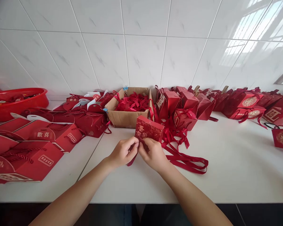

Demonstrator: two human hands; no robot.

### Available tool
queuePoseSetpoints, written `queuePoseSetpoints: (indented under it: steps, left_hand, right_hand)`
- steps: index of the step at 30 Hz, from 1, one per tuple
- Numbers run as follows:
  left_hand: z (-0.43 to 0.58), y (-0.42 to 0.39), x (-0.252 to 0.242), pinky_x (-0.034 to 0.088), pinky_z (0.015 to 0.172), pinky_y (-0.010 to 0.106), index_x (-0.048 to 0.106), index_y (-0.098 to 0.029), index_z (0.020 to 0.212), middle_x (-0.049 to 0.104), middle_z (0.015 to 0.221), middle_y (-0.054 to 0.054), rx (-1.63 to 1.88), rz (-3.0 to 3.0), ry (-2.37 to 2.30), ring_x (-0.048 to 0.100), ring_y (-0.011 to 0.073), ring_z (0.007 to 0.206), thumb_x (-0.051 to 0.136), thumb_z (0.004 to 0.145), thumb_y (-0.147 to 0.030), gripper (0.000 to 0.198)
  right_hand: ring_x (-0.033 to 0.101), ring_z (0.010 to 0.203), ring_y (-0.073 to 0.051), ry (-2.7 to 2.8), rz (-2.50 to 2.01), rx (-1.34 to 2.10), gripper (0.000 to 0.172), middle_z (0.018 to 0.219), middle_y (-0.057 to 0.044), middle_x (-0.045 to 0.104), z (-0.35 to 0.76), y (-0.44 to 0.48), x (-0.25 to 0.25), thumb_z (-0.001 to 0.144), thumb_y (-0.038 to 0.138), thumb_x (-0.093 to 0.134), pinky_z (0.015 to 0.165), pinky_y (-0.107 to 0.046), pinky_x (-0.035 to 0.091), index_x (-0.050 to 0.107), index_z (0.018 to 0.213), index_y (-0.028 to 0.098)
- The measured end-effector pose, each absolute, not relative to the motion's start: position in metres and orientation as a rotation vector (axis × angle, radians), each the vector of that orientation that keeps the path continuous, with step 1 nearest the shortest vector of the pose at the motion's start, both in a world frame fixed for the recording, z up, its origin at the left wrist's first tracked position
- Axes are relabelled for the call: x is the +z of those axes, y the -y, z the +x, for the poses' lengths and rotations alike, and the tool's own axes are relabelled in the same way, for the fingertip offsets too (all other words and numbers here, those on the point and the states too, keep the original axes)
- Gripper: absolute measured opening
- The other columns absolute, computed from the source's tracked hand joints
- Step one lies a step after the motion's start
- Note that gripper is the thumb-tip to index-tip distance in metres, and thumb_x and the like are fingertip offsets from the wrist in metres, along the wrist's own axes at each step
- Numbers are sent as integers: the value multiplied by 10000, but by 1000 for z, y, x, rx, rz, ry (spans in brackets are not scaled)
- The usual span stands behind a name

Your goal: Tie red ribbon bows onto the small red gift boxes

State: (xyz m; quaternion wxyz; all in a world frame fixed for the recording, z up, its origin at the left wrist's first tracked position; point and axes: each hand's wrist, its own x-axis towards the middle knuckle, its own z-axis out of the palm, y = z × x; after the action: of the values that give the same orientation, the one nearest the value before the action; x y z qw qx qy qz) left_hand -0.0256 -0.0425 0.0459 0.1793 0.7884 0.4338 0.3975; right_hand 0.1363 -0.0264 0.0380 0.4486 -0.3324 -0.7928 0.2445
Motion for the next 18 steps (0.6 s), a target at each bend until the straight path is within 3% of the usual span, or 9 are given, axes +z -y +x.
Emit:
queuePoseSetpoints:
  steps: [13, 15, 18]
  left_hand:
    - [-24, 44, 57, 313, 536, 194, 477, -162, 726, 429, 620, -29, 1138, 1747, -966, 374, 73, 564, 456, 889, -356, 254]
    - [-24, 44, 61, 275, 497, 193, 502, -150, 748, 399, 596, -39, 1115, 1625, -894, 330, 61, 527, 487, 878, -403, 284]
    - [-25, 44, 66, 241, 474, 198, 551, -133, 771, 442, 594, -33, 1085, 1522, -823, 308, 47, 496, 543, 853, -433, 312]
  right_hand:
    - [459, 551, -102, 1781, -696, 1066, 292, 613, 7, 497, 140, 25, 39, 914, 383, 476, 503, -228, 372, 467, 708, 177]
    - [479, 599, -107, 1699, -615, 1148, 280, 664, 3, 512, 139, 26, 41, 933, 411, 448, 551, -237, 407, 490, 779, 181]
    - [520, 680, -117, 1596, -551, 1315, 258, 780, -7, 543, 139, 27, 46, 943, 419, 435, 629, -265, 466, 536, 1055, 209]
